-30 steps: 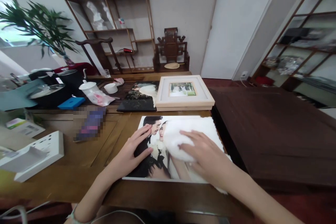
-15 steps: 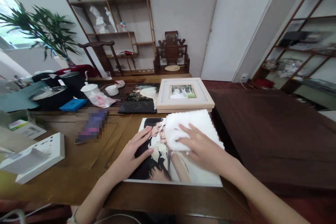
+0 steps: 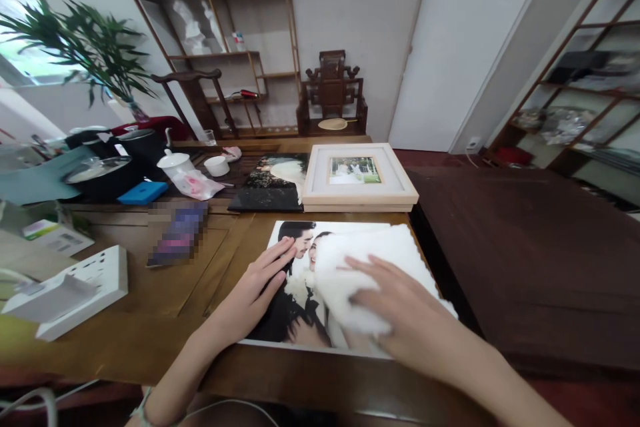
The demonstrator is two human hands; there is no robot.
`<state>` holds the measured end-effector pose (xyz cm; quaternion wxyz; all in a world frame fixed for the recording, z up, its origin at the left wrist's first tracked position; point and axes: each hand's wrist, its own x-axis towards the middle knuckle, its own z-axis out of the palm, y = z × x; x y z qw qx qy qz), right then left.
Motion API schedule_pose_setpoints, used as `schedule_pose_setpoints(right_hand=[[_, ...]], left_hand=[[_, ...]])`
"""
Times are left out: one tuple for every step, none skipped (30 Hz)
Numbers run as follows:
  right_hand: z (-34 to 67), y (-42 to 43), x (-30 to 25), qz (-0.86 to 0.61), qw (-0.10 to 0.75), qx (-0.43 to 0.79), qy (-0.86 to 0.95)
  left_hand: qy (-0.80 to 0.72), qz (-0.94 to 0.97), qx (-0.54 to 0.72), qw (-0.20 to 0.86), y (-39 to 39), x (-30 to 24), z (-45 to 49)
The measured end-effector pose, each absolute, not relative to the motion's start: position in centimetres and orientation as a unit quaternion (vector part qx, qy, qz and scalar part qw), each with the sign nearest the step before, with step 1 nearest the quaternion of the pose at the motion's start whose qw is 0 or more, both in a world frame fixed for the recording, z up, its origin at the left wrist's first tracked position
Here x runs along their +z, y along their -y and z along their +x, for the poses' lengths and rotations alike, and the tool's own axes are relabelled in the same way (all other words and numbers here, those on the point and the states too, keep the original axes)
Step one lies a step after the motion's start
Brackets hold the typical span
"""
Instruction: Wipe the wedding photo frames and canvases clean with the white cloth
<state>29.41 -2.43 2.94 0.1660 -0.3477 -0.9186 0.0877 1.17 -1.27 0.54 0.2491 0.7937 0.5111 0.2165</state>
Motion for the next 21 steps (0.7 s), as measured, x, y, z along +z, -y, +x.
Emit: schedule_pose_setpoints(right_hand=[[29.4,1.2,2.7,-0.361,0.172,0.078,0.913],[29.4,-0.1,2.6,-0.372,0.175,0.067,0.909],[29.2,-1.2,2.5,-0.383,0.174,0.055,0.905],[29.0,-2.2,2.4,-0.392,0.172,0.042,0.903],[28.8,-2.9,2.3,-0.398,0.169,0.029,0.901],[28.6,-3.5,2.3,-0.399,0.168,0.018,0.901],[28.4,-3.7,2.2,-0.397,0.168,0.010,0.902],[28.2,-3.6,2.2,-0.392,0.169,0.006,0.904],[28.0,-3.3,2.2,-0.385,0.170,0.004,0.907],[27.9,-2.6,2.1,-0.377,0.169,0.006,0.911],[27.7,-1.6,2.1,-0.366,0.165,0.010,0.916],[27.6,-0.4,2.2,-0.354,0.157,0.014,0.922],[27.5,1.0,2.3,-0.340,0.149,0.019,0.929],[27.4,2.4,2.4,-0.324,0.139,0.027,0.936],[27.3,3.8,2.6,-0.310,0.127,0.038,0.941],[27.1,5.1,2.9,-0.294,0.116,0.054,0.947],[27.0,6.2,3.2,-0.288,0.107,0.070,0.949],[26.9,7.1,3.5,-0.284,0.102,0.088,0.949],[26.9,7.6,3.8,-0.281,0.101,0.105,0.949],[26.9,7.8,4.1,-0.279,0.100,0.119,0.948],[26.9,7.8,4.3,-0.276,0.102,0.127,0.947]], left_hand=[[-0.512,0.792,0.219,0.252,1.3,0.6,1.2],[-0.514,0.789,0.222,0.254,1.3,0.6,1.2],[-0.517,0.785,0.224,0.258,1.3,0.6,1.2],[-0.520,0.781,0.226,0.260,1.3,0.6,1.3],[-0.523,0.778,0.229,0.262,1.3,0.5,1.3],[-0.524,0.775,0.234,0.263,1.3,0.5,1.3],[-0.526,0.772,0.240,0.264,1.3,0.4,1.3],[-0.527,0.769,0.247,0.265,1.3,0.3,1.3],[-0.528,0.765,0.254,0.266,1.4,0.3,1.3],[-0.529,0.763,0.259,0.267,1.4,0.2,1.3],[-0.530,0.761,0.262,0.268,1.4,0.2,1.3],[-0.531,0.760,0.262,0.269,1.4,0.2,1.3],[-0.530,0.761,0.260,0.269,1.4,0.1,1.3],[-0.529,0.763,0.257,0.268,1.4,0.2,1.3],[-0.527,0.765,0.255,0.267,1.3,0.2,1.3],[-0.525,0.768,0.254,0.265,1.3,0.2,1.3],[-0.522,0.771,0.253,0.262,1.2,0.2,1.3],[-0.520,0.774,0.252,0.259,1.1,0.2,1.4],[-0.520,0.775,0.251,0.257,1.1,0.2,1.4],[-0.521,0.775,0.249,0.257,1.1,0.2,1.4],[-0.521,0.776,0.246,0.257,1.1,0.2,1.3]])
